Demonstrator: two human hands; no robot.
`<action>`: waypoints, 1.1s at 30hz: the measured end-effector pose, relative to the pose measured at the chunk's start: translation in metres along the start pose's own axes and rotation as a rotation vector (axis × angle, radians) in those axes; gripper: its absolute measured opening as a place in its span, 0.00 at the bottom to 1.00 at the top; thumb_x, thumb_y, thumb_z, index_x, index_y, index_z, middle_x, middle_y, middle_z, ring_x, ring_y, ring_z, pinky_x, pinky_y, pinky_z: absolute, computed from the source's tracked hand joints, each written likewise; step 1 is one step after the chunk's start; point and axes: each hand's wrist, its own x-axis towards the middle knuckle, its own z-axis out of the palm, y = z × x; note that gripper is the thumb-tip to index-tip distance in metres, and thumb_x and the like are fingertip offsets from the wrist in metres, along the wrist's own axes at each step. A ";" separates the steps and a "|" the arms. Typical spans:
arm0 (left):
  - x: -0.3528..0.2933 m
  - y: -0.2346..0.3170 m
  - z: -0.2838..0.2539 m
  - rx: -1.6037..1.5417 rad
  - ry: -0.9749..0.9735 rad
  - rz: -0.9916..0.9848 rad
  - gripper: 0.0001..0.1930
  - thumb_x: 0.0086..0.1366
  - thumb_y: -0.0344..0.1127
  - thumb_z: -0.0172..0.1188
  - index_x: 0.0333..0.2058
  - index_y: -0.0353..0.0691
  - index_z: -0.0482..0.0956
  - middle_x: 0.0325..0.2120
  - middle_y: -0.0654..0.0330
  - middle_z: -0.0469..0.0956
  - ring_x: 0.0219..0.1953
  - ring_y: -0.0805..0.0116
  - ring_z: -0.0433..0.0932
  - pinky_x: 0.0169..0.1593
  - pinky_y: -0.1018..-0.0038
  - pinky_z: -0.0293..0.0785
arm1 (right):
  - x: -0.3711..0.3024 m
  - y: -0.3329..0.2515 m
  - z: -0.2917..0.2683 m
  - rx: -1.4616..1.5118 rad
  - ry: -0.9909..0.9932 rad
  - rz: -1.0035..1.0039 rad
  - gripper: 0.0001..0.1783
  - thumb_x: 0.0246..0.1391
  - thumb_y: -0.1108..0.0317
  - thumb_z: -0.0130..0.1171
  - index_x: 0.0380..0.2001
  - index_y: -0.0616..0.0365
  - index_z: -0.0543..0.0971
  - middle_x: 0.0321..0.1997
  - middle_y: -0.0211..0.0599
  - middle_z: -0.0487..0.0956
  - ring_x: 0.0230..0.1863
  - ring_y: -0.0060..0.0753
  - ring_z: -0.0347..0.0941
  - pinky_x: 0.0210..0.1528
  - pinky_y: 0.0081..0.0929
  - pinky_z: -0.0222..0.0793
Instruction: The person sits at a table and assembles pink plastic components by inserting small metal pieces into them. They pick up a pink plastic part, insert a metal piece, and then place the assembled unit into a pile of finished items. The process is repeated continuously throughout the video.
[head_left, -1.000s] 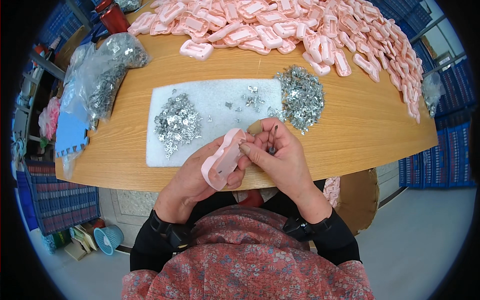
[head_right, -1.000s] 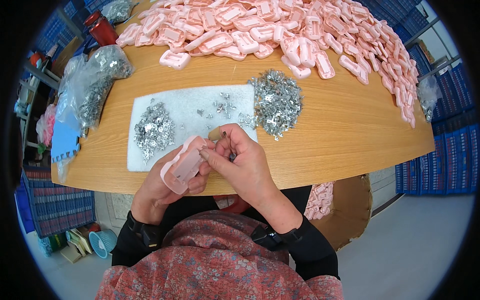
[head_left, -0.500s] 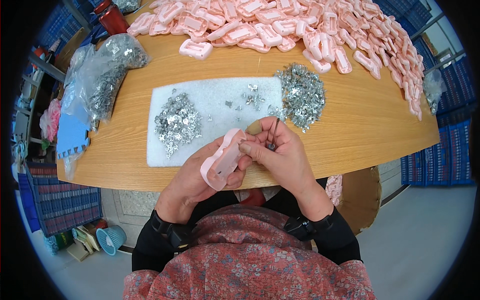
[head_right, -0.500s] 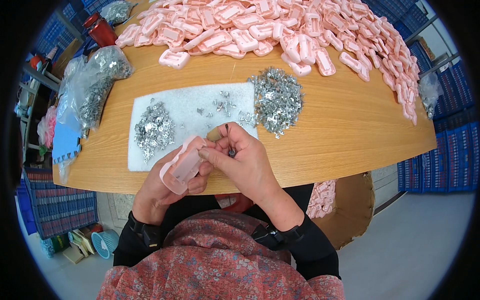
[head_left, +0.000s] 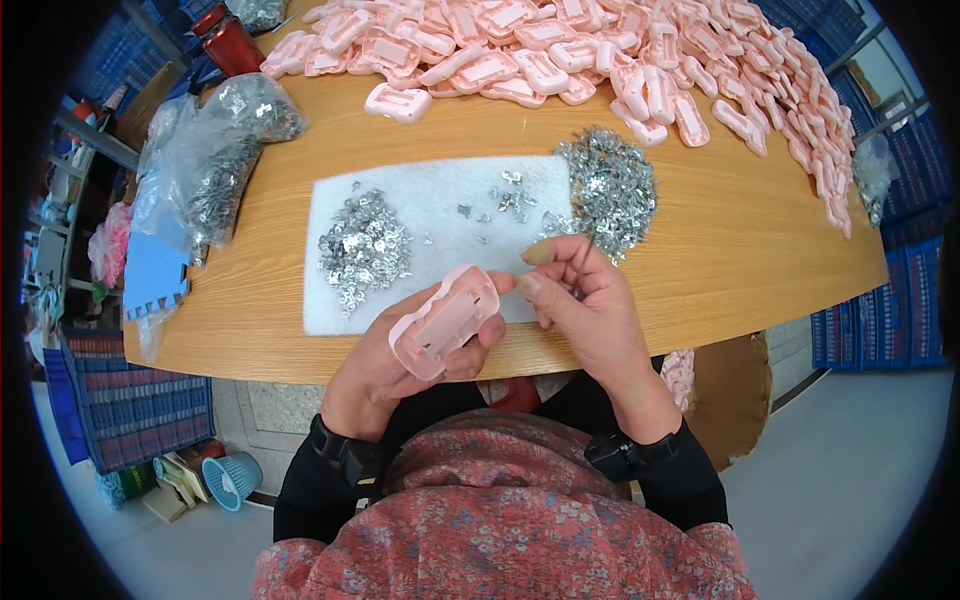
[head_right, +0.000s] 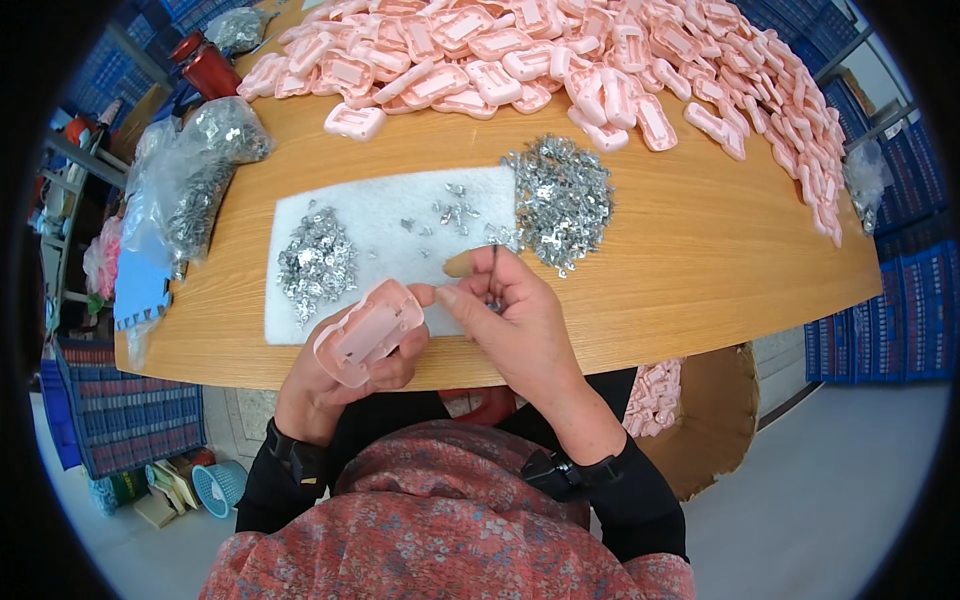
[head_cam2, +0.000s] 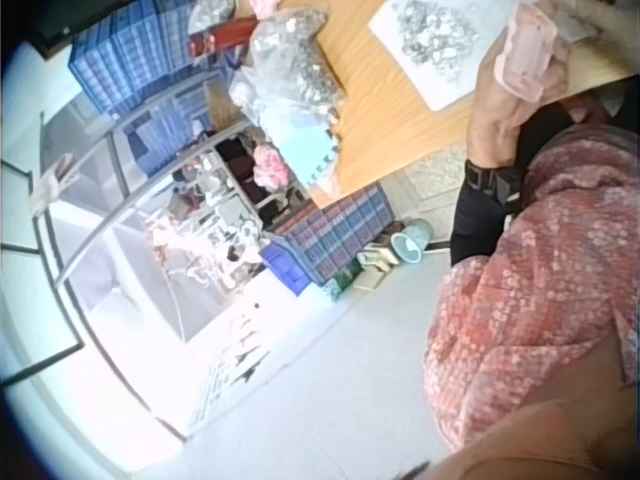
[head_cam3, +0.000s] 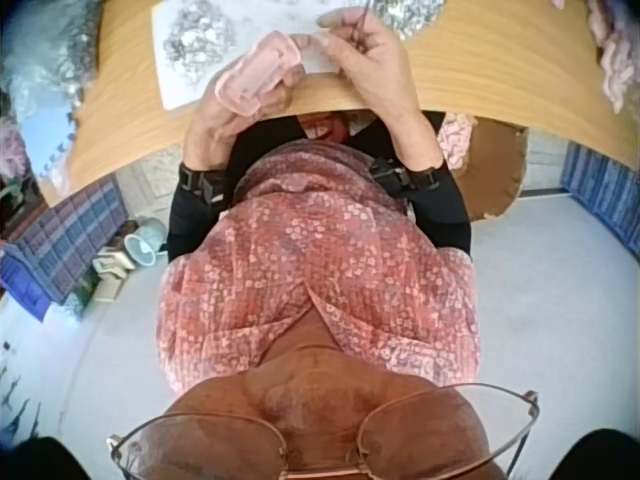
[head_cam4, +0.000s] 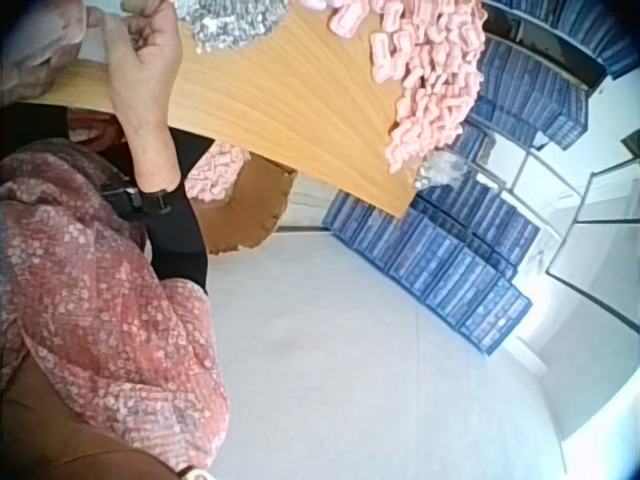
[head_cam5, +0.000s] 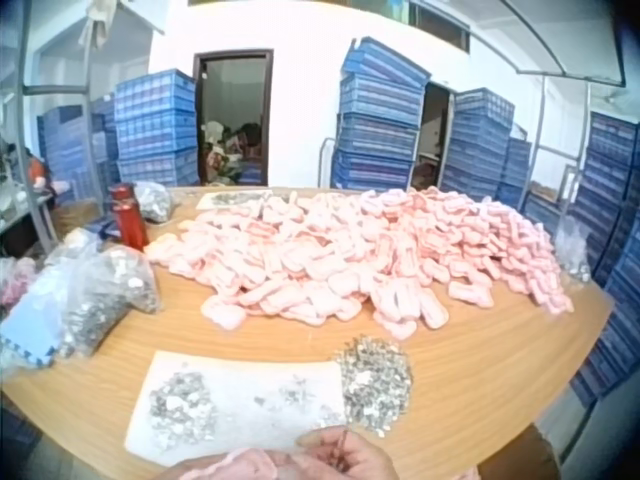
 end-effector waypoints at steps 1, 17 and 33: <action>0.000 0.002 0.001 -0.014 -0.007 0.000 0.23 0.74 0.42 0.49 0.61 0.36 0.67 0.34 0.57 0.74 0.26 0.73 0.67 0.28 0.79 0.62 | -0.001 -0.001 -0.001 0.014 0.015 0.005 0.15 0.58 0.70 0.66 0.45 0.61 0.74 0.35 0.25 0.76 0.34 0.11 0.68 0.38 0.13 0.65; 0.005 -0.024 0.014 0.358 0.208 0.254 0.32 0.71 0.34 0.53 0.70 0.37 0.53 0.61 0.51 0.69 0.58 0.59 0.74 0.63 0.66 0.69 | -0.022 -0.008 0.011 0.094 -0.161 0.124 0.21 0.62 0.75 0.59 0.56 0.62 0.66 0.44 0.36 0.81 0.49 0.23 0.77 0.55 0.23 0.70; -0.050 0.012 -0.011 0.168 0.497 0.478 0.24 0.68 0.34 0.52 0.61 0.34 0.66 0.37 0.57 0.76 0.40 0.67 0.77 0.47 0.68 0.78 | 0.086 0.008 0.078 -1.222 -0.156 -0.511 0.10 0.49 0.73 0.61 0.36 0.57 0.74 0.29 0.46 0.79 0.36 0.50 0.77 0.38 0.45 0.73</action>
